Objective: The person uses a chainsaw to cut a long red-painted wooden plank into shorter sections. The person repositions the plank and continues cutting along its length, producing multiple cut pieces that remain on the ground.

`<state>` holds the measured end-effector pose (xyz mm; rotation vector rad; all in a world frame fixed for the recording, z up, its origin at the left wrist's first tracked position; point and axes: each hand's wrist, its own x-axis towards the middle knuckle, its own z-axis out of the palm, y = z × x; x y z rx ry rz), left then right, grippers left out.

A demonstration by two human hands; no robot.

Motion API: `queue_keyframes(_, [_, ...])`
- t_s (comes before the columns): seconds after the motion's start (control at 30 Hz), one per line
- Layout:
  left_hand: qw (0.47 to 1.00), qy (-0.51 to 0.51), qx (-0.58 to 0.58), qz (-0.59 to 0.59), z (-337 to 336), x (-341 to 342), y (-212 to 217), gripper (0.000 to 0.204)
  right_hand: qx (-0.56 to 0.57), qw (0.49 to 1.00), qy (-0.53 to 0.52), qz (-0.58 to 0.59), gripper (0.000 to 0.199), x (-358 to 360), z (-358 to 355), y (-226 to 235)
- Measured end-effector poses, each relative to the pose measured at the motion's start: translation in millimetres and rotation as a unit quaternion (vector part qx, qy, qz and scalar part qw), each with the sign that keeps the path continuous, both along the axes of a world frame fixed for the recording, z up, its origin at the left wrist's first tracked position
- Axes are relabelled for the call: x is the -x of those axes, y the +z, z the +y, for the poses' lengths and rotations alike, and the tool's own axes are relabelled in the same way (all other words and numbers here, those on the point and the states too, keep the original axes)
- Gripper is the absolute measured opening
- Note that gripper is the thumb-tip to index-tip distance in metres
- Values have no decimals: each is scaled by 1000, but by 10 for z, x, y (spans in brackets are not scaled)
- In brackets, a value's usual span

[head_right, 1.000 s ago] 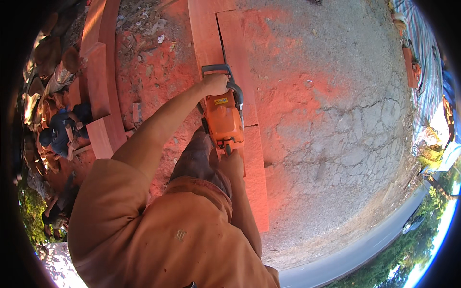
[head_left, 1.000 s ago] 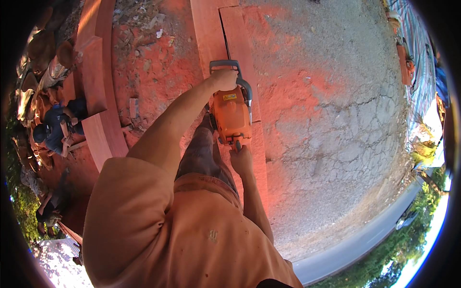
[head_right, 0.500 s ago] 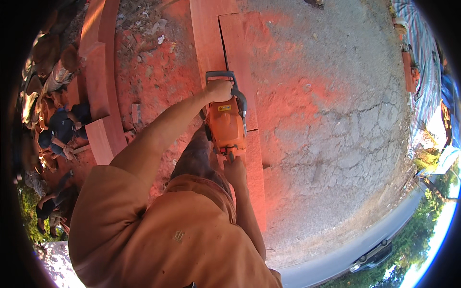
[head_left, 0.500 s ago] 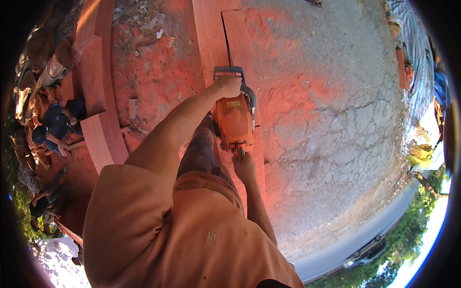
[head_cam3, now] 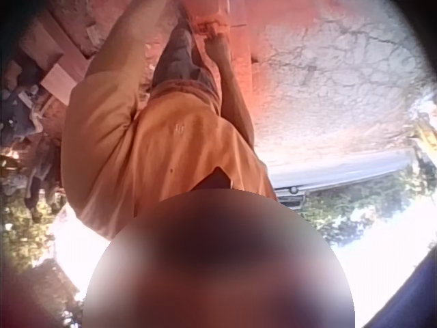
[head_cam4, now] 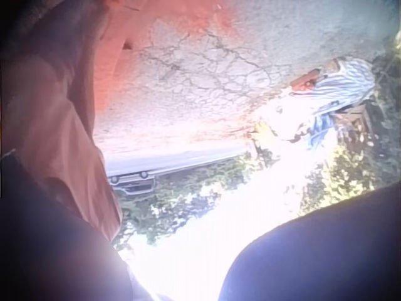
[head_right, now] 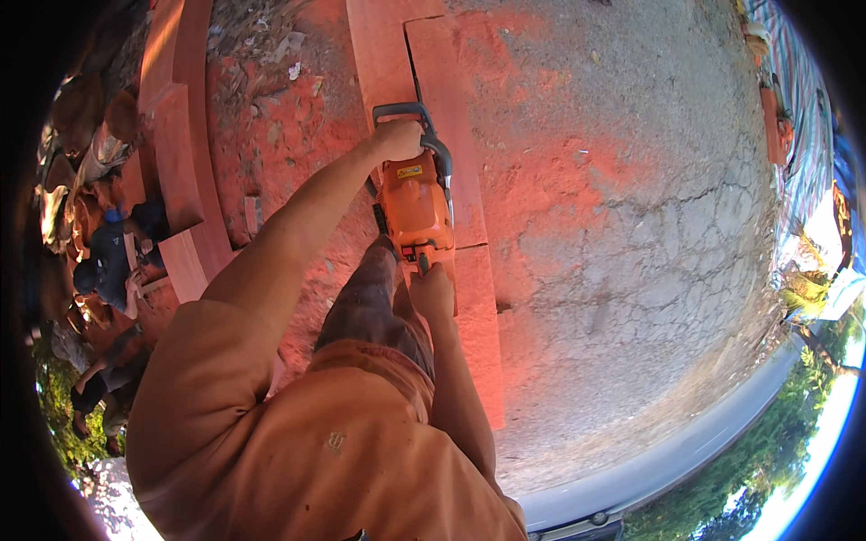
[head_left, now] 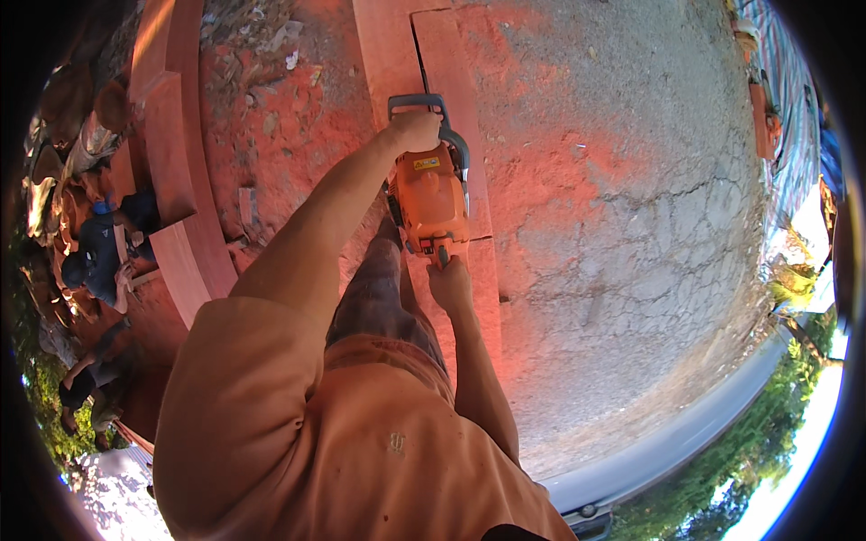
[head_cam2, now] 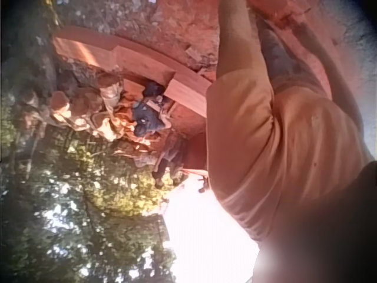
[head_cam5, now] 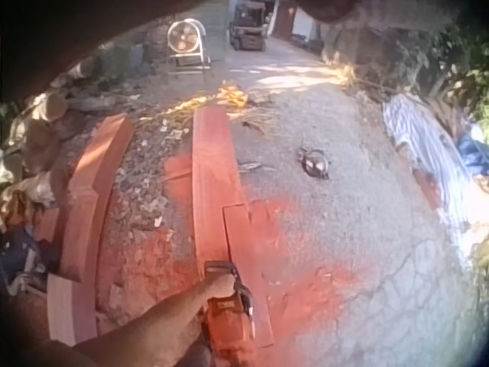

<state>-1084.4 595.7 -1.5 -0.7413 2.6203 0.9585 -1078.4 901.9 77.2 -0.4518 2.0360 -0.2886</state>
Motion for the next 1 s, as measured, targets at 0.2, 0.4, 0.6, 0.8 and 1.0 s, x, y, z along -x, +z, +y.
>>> queue_keyframes(0.2, [1000,-24,-20,1,-65,41,-67,24,18,1000,4,-2,41,23,-21,47])
queue_keyframes(0.4, [999,-30,-31,-7,62,46,17,28,17,1000,-2,5,39,16,38,196])
queue_keyframes(0.6, [982,-169,37,-71,212,55,1,48,26,1000,5,11,33,-10,242,297])
queue_keyframes(0.8, [978,-205,50,-6,444,-43,-15,44,6,1000,1,11,33,-37,508,463])
queue_keyframes(1.0, [995,-101,-1,20,515,-74,160,36,6,1000,-1,-3,38,-18,625,503])
